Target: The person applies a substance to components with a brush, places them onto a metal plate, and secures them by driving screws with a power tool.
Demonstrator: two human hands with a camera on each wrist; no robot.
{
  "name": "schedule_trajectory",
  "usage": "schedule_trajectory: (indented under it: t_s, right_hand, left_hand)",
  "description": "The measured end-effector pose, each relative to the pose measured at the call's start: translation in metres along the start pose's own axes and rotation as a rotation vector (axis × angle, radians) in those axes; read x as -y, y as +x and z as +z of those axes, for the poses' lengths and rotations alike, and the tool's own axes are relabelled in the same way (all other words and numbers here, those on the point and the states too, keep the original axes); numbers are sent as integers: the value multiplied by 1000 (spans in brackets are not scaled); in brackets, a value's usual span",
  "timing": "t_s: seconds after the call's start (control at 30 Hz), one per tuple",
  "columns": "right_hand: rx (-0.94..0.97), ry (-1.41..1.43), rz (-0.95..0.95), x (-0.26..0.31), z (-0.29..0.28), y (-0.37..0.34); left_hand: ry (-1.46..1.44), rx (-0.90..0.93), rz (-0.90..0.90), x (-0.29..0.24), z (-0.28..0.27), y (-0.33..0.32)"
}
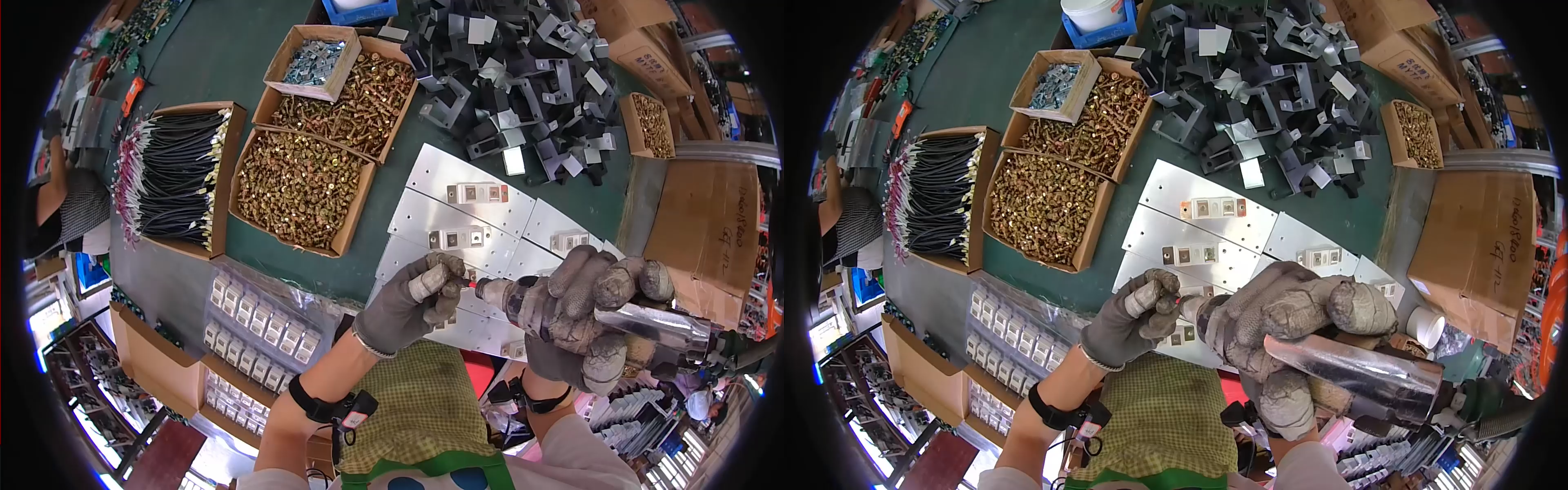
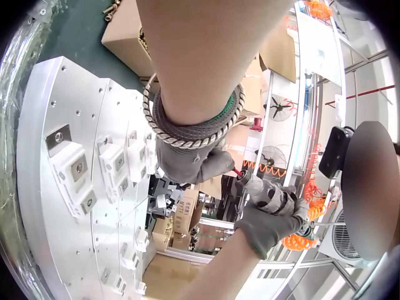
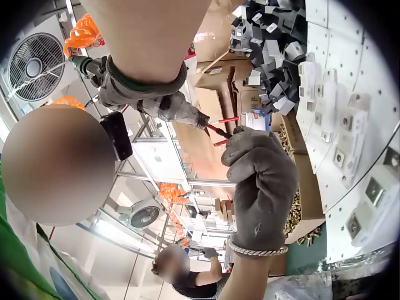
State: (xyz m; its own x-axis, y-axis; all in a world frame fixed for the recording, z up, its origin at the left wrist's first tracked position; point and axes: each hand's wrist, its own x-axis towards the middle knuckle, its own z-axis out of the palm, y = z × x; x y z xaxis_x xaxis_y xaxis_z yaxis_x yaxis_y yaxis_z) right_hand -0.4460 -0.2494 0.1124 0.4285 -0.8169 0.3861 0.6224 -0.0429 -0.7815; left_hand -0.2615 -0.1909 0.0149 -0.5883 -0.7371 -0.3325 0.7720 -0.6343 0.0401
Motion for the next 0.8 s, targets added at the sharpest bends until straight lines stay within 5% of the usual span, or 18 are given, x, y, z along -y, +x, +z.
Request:
schedule_trajectory:
  t_s: [0.3,0.43,0.5,0.73,0.8]
  right_hand:
    - [-119,-86,-49,-2,13,-8]
    - [-85,5,65,9,14,-3]
    - [-77,-195,64,20,21,-2]
    - [-181,-217,-215,-5,17,-15]
    - [-170,-200,-104,6,-1,-16]
  left_hand:
    - [3,-22,-53,10,-5,2]
    - [268,-130,-158,3,6,-2]
    - [373,-145,-232,6,10,-2]
    - [524,-214,-257,-3,21,12]
    - [742,-216,-156,-12,29,20]
